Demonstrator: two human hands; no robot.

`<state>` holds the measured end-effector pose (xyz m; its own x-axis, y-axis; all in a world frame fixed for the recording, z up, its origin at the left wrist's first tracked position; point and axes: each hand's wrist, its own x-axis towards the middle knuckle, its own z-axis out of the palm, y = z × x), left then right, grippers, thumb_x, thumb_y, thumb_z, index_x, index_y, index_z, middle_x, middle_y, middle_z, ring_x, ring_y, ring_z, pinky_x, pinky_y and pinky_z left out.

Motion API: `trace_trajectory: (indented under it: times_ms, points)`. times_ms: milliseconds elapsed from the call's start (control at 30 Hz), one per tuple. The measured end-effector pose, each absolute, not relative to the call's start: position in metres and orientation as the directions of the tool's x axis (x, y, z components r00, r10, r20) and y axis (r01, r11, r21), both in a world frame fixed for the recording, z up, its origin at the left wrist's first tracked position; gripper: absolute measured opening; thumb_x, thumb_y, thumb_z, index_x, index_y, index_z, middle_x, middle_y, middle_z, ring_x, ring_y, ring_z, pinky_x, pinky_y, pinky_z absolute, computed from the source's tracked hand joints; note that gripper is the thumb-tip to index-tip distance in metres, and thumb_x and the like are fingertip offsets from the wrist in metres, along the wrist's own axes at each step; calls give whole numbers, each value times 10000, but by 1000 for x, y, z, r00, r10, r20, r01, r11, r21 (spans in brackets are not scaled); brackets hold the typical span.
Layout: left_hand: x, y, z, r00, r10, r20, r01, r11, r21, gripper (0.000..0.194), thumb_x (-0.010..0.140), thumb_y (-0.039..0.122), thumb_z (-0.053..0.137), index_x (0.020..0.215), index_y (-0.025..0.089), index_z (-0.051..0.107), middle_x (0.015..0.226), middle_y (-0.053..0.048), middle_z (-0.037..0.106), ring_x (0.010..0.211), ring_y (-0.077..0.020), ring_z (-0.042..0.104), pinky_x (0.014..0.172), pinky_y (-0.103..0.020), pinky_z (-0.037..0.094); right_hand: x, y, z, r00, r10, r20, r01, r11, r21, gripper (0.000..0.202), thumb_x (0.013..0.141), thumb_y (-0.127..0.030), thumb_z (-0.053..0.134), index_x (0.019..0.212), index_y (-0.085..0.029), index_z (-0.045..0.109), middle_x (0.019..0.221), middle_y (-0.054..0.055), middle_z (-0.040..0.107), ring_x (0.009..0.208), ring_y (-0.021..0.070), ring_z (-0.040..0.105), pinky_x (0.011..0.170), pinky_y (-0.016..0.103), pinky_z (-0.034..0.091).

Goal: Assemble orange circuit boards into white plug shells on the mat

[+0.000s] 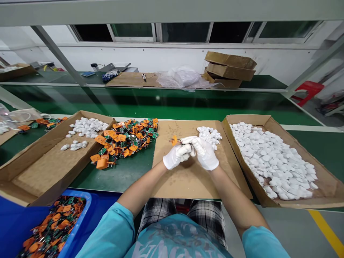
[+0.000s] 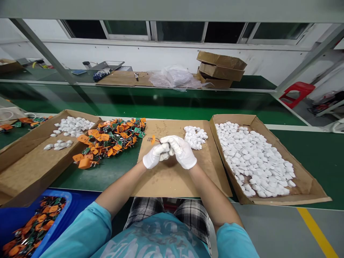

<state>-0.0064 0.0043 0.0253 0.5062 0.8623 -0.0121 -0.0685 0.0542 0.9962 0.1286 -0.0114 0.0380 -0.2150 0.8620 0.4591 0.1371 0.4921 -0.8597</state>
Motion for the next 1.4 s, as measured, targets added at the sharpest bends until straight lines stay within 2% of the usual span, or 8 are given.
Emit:
trace_trajectory:
  times_ms: [167,333,433,600,700,1000,1167,1400]
  points:
    - [-7,7,20,494,869,29,-214,89,973,600,735,753,387,527,192,429,413,47,311,394,-75,282,408,-238,255,133,-6,35,-335,717,611,388,696,-604,270,894,-399,560,1105,-256,650,1082,58,693,912,214,664,828,397,560]
    - [-6,6,27,521,853,-26,-107,95,990,564,664,726,534,555,176,476,437,41,390,396,-68,337,406,-228,282,130,-3,33,-363,626,690,498,756,-424,258,880,-305,569,1128,-261,626,1034,57,699,956,237,662,829,406,557]
    - [-5,7,26,509,860,-42,-139,131,982,559,665,718,535,607,161,538,476,26,459,393,-65,353,395,-223,283,128,-3,31,-304,667,680,515,716,-472,279,873,-309,573,1146,-274,615,1017,47,694,897,228,662,803,396,561]
    - [-3,11,18,548,836,-6,-251,171,953,647,716,794,408,557,174,497,392,56,330,350,-63,316,378,-215,264,128,-3,30,-282,687,670,471,707,-527,283,877,-320,579,1157,-288,609,1053,53,674,950,226,645,847,395,541]
    - [-5,14,16,544,838,-23,-241,183,953,605,749,751,427,593,171,503,423,48,392,350,-58,323,374,-213,256,127,-2,29,-273,705,654,454,694,-558,305,861,-334,598,1160,-272,611,1071,65,660,994,233,628,888,402,522]
    - [-5,37,5,512,851,-116,-203,252,946,754,724,875,164,560,199,453,350,30,381,305,-80,327,359,-239,260,127,26,41,-389,812,434,598,581,-551,288,835,-247,564,1110,-244,650,882,34,699,818,203,635,751,325,508]
    - [-17,55,7,407,898,-169,-264,293,919,839,854,737,88,810,117,651,315,40,354,285,-82,286,372,-228,226,132,97,46,-178,890,419,625,431,-651,274,787,-234,577,1048,-208,656,1014,32,704,926,188,647,885,330,492]
    - [-25,62,0,187,971,-151,-263,197,944,709,904,633,244,968,83,687,367,47,381,328,-81,312,396,-228,235,139,193,20,-12,984,176,716,131,-686,256,709,-170,586,963,-179,623,950,30,709,818,151,642,759,260,502]
